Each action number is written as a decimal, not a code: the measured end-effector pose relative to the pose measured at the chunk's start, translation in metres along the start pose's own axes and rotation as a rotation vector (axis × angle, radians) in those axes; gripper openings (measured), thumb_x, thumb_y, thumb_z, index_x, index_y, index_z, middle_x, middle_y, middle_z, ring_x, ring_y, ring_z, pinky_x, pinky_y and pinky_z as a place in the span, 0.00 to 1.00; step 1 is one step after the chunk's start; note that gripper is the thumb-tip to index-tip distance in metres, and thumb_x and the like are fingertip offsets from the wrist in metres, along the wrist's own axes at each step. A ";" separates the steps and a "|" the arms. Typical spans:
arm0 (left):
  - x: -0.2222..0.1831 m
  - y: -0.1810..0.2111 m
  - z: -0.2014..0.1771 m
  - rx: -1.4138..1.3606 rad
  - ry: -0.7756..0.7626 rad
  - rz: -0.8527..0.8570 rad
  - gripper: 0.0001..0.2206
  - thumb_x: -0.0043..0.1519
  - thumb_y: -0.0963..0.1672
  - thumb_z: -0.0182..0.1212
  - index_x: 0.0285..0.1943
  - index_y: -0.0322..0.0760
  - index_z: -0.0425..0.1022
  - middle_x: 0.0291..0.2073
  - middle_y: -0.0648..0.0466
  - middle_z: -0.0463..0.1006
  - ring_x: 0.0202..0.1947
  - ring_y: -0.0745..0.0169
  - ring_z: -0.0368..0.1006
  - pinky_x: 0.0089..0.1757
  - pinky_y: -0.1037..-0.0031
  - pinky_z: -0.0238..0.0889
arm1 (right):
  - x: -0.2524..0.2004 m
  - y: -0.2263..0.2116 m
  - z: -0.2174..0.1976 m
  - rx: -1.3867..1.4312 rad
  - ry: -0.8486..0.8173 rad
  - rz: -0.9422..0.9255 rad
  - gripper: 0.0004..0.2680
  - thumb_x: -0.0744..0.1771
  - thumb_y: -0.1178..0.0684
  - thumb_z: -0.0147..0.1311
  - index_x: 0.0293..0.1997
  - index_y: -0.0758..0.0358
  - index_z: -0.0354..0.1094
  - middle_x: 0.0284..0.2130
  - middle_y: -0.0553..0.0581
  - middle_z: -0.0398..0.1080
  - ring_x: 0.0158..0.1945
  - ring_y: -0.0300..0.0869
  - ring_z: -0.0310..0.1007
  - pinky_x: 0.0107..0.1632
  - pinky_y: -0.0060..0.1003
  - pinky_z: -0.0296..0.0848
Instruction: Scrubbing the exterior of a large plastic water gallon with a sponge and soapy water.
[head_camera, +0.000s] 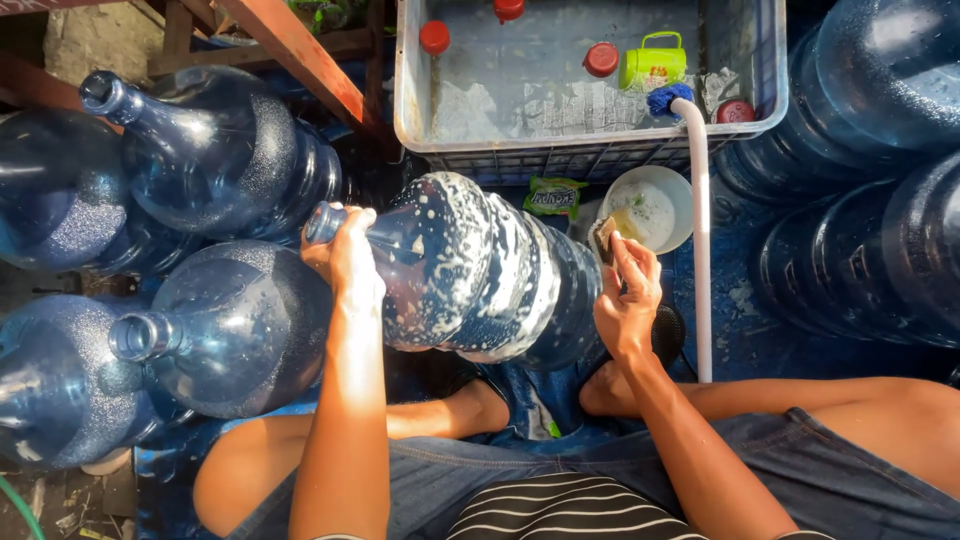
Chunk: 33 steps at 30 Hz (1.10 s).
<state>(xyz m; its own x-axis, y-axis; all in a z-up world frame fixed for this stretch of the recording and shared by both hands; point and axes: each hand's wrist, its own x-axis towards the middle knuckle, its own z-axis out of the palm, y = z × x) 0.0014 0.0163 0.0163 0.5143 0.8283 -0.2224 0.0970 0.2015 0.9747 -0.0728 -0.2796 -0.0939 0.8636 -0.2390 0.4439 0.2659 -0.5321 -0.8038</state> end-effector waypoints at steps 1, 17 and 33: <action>0.004 -0.007 -0.003 0.000 0.000 -0.001 0.16 0.44 0.35 0.68 0.41 0.34 0.77 0.29 0.55 0.76 0.35 0.66 0.75 0.44 0.72 0.66 | 0.001 0.000 -0.001 -0.001 0.000 0.000 0.21 0.65 0.71 0.54 0.65 0.60 0.70 0.51 0.67 0.69 0.54 0.61 0.71 0.58 0.53 0.72; 0.015 -0.017 -0.011 0.075 0.003 -0.177 0.18 0.46 0.41 0.76 0.45 0.38 0.78 0.33 0.53 0.80 0.35 0.61 0.76 0.30 0.63 0.69 | -0.009 0.003 0.003 0.073 -0.064 0.020 0.20 0.65 0.69 0.56 0.65 0.58 0.70 0.49 0.66 0.69 0.55 0.61 0.72 0.55 0.54 0.73; 0.022 -0.040 0.005 -0.156 -0.012 -0.006 0.25 0.44 0.36 0.83 0.48 0.33 0.74 0.36 0.45 0.81 0.42 0.59 0.80 0.48 0.67 0.72 | -0.007 -0.040 0.015 0.148 -0.057 -0.179 0.18 0.63 0.69 0.58 0.59 0.64 0.73 0.47 0.70 0.71 0.52 0.66 0.74 0.51 0.56 0.75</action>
<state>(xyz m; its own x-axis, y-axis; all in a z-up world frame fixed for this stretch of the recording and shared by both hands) 0.0129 0.0237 -0.0271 0.5247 0.8204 -0.2273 -0.0329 0.2863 0.9576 -0.0829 -0.2442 -0.0708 0.8187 -0.1032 0.5649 0.4733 -0.4358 -0.7655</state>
